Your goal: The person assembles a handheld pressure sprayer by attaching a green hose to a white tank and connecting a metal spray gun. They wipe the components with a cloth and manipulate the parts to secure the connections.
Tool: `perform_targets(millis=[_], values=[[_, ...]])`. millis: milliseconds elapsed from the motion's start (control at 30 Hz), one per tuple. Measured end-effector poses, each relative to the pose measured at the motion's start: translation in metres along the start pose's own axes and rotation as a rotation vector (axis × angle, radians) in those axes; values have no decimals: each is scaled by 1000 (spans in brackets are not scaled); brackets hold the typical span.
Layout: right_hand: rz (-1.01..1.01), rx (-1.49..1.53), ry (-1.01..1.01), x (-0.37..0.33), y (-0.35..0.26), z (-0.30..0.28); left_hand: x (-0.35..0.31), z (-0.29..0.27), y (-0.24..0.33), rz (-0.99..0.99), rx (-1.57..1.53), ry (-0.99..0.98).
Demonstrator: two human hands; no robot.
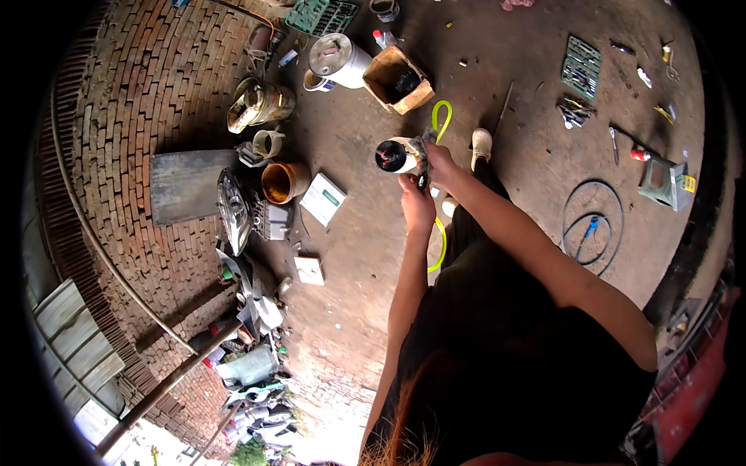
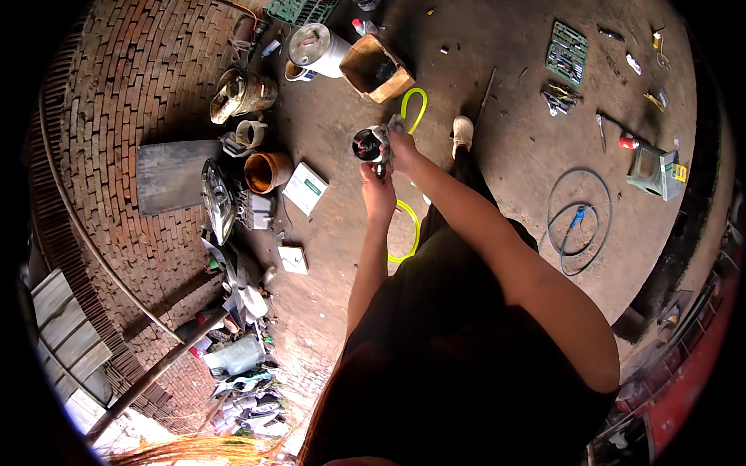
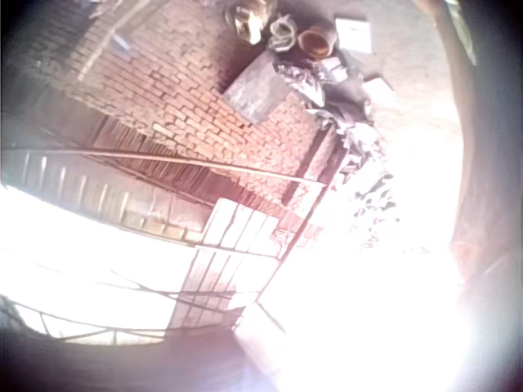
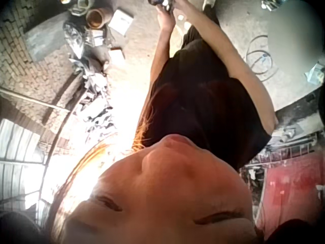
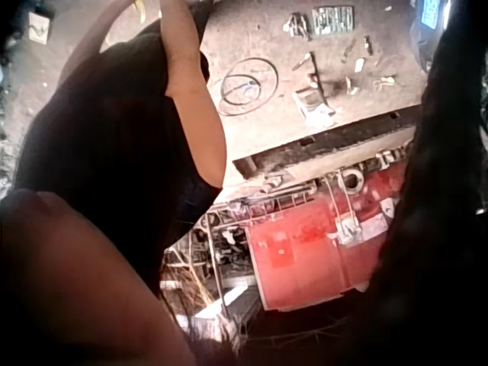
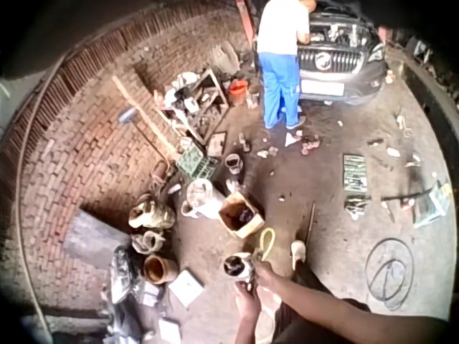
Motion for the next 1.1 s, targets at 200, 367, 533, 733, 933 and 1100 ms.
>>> perform_targets(millis=[200,367,533,733,933,1100], values=[[-21,19,-9,12,-2,2,-8,-15,-14,-54,20,1],[-29,60,-4,31,-18,-10,-20,-25,-9,-111,-42,-57],[-113,32,94,38,-34,-23,-41,-42,-14,-170,-106,-140],[-140,-12,53,44,-36,-24,-48,-56,-15,-155,-55,-150],[-215,8,197,63,-46,-52,-68,-79,-8,-191,-109,-168],[-230,52,190,79,-40,-66,-87,-105,-1,-246,-144,-175]])
Point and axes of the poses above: each hand's wrist, its own x-axis towards the middle knuckle, its own z-axis out of the palm, y = z × x, the point moved 7 cm from there along x, towards the middle knuckle, and after that the axes turned 7 degrees about x, right-handed, at the moved point
